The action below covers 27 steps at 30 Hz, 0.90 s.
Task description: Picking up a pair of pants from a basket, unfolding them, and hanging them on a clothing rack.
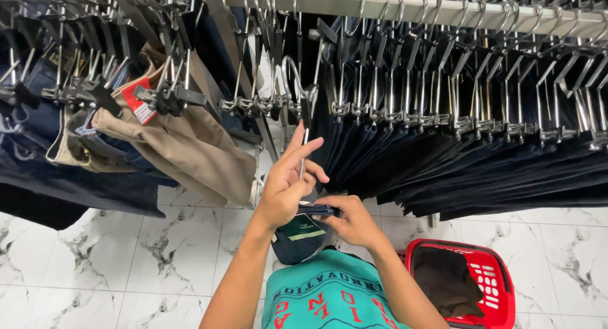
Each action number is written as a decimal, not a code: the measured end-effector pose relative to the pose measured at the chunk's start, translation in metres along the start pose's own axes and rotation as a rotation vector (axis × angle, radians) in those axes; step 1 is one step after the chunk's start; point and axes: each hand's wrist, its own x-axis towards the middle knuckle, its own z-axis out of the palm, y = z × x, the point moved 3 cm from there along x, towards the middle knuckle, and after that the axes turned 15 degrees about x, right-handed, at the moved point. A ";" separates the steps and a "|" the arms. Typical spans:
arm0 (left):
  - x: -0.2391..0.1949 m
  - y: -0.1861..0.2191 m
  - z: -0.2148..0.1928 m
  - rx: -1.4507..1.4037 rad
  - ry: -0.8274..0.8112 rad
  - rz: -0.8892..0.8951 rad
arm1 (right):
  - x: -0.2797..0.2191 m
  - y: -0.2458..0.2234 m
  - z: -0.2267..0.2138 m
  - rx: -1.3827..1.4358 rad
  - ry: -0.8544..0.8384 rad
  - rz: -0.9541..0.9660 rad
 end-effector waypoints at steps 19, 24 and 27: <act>-0.093 -0.024 0.000 0.494 -0.164 -0.258 | -0.081 0.009 0.042 -0.063 0.257 0.034; -0.110 -0.048 -0.017 0.406 0.016 -0.515 | -0.104 -0.004 0.056 -0.137 0.252 0.030; -0.104 -0.045 -0.024 0.445 0.116 -0.541 | -0.105 -0.019 0.060 -0.166 0.179 -0.023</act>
